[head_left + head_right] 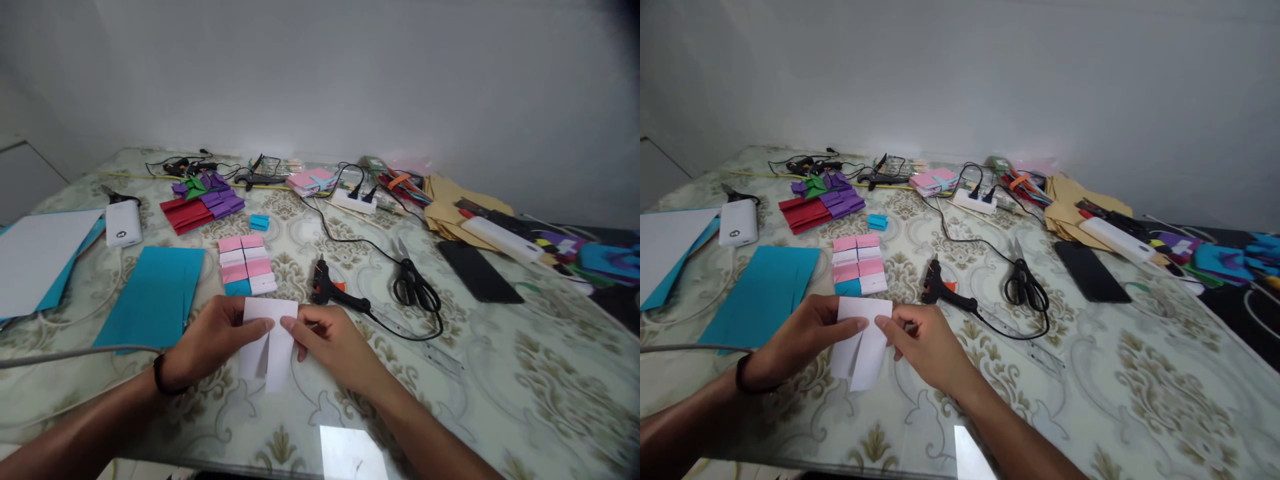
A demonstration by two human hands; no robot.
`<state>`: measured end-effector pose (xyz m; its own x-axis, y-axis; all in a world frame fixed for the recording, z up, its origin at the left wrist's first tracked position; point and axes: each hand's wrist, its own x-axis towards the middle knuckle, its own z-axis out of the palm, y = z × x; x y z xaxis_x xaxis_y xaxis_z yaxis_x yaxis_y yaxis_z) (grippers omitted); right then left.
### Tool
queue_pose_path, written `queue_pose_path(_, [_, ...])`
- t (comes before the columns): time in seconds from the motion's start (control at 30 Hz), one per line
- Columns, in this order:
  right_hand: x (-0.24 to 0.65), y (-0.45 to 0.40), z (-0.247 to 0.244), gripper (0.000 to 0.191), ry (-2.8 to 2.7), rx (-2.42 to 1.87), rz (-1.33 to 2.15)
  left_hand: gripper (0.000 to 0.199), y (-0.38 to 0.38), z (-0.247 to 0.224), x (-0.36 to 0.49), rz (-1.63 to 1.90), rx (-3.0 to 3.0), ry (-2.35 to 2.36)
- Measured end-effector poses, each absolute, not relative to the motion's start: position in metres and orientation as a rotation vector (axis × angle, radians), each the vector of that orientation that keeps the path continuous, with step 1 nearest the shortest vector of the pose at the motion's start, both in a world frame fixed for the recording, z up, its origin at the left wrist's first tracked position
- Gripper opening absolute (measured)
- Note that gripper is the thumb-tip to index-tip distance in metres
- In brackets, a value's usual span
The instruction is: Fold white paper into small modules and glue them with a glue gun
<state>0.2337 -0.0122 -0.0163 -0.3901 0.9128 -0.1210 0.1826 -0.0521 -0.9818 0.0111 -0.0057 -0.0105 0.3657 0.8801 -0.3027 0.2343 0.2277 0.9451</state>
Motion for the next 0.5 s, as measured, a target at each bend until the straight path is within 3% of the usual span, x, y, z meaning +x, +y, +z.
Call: queue_pose_path(0.5, [0.2322, -0.0121, -0.0180, 0.044, -1.638, -1.248, 1.584, 0.047, -0.0032, -0.0130, 0.0120, 0.644, 1.331, 1.246])
